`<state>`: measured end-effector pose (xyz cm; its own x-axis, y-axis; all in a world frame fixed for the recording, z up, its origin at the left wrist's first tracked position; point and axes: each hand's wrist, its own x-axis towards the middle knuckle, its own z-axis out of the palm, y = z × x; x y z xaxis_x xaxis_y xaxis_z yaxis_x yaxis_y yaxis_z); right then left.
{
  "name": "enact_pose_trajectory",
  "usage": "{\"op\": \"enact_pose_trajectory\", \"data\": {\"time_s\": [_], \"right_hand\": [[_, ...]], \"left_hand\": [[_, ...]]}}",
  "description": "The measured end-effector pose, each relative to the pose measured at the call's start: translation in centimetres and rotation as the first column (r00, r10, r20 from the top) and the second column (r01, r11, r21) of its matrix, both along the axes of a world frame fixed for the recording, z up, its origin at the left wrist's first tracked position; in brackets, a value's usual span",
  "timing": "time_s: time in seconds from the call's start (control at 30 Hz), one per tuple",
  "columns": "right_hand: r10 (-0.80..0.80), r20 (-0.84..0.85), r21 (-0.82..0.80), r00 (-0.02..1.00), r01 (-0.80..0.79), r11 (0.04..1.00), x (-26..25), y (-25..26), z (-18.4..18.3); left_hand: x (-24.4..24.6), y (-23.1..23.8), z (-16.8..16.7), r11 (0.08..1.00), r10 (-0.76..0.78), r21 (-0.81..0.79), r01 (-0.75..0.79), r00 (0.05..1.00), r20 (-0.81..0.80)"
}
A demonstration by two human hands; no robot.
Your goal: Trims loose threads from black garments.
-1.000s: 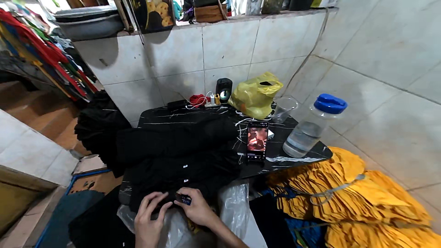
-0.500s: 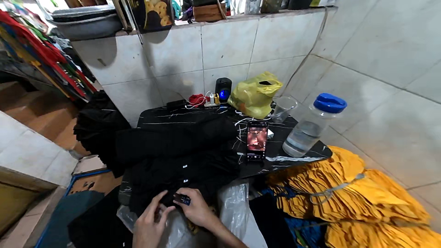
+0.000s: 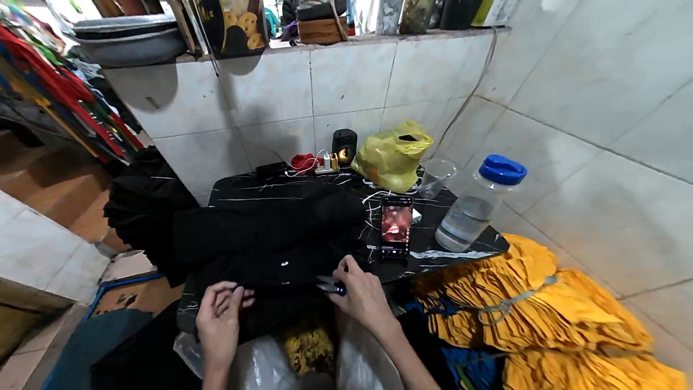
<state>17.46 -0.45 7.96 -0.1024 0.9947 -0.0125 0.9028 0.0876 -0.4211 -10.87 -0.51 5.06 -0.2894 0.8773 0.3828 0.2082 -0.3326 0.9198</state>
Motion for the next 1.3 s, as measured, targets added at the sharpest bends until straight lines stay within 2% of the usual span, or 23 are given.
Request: {"op": "enact_pose_trajectory", "data": {"time_s": [0.03, 0.1, 0.17, 0.23, 0.3, 0.43, 0.53, 0.7, 0.8, 0.97, 1.03, 1.13, 1.2, 1.3], "right_hand": [[-0.046, -0.053, 0.068, 0.998, 0.049, 0.996, 0.2, 0.8, -0.4], [-0.146, -0.174, 0.232, 0.974, 0.185, 0.955, 0.4, 2.5, -2.1], [-0.229, -0.211, 0.323, 0.950, 0.289, 0.901, 0.4, 3.6, -3.2], [-0.253, -0.187, 0.413, 0.949, 0.310, 0.857, -0.1, 3.7, -3.4], [-0.263, -0.137, 0.462, 0.955, 0.297, 0.836, -1.1, 3.1, -3.1], [-0.282, -0.115, 0.316, 0.952, 0.304, 0.898, -2.2, 2.9, -3.5], [-0.290, -0.073, 0.233, 0.954, 0.299, 0.925, -2.6, 3.3, -3.7], [-0.326, -0.120, 0.257, 0.938, 0.347, 0.902, -3.1, 3.3, -3.7], [-0.255, -0.218, 0.287, 0.942, 0.311, 0.906, -3.5, 2.8, -4.4], [-0.201, -0.253, 0.198, 0.946, 0.254, 0.947, -3.6, 2.2, -5.4], [-0.193, -0.270, 0.169, 0.943, 0.244, 0.955, -3.3, 2.1, -5.4], [-0.182, -0.301, 0.092, 0.936, 0.218, 0.972, -2.8, 2.0, -5.3], [-0.176, -0.315, 0.073, 0.933, 0.209, 0.975, -2.7, 1.8, -5.2], [-0.150, -0.343, 0.069, 0.927, 0.185, 0.980, -2.7, 1.5, -5.4]], "left_hand": [[-0.1, 1.2, -0.4, 0.999, -0.024, 0.022, 0.025, 0.999, -0.032], [-0.8, 3.1, -1.4, 0.998, -0.046, 0.021, 0.052, 0.973, -0.224], [-1.4, 4.4, -2.5, 0.999, -0.038, -0.005, 0.040, 0.914, -0.404], [-2.0, 5.1, -3.1, 0.999, -0.037, -0.028, 0.027, 0.886, -0.462], [-2.2, 5.2, -3.2, 0.999, -0.031, -0.038, 0.016, 0.892, -0.450], [-1.7, 5.2, -3.4, 1.000, -0.022, -0.022, 0.014, 0.884, -0.468], [-0.7, 4.6, -2.7, 0.999, -0.012, -0.032, -0.009, 0.797, -0.604], [2.2, 3.8, -1.8, 0.996, -0.080, -0.029, 0.089, 0.654, -0.752], [4.1, 3.9, -1.9, 0.991, -0.103, -0.028, 0.134, 0.595, -0.797], [6.0, 4.7, -3.3, 0.973, 0.050, 0.155, 0.172, 0.497, -0.866], [6.1, 4.6, -3.6, 0.952, 0.093, 0.224, 0.210, 0.498, -0.862], [5.7, 4.3, -4.0, 0.927, 0.034, 0.248, 0.282, 0.595, -0.803], [5.4, 3.8, -3.9, 0.936, -0.081, 0.162, 0.313, 0.638, -0.765], [5.0, 3.4, -3.3, 0.956, -0.178, 0.027, 0.291, 0.653, -0.736]]}}
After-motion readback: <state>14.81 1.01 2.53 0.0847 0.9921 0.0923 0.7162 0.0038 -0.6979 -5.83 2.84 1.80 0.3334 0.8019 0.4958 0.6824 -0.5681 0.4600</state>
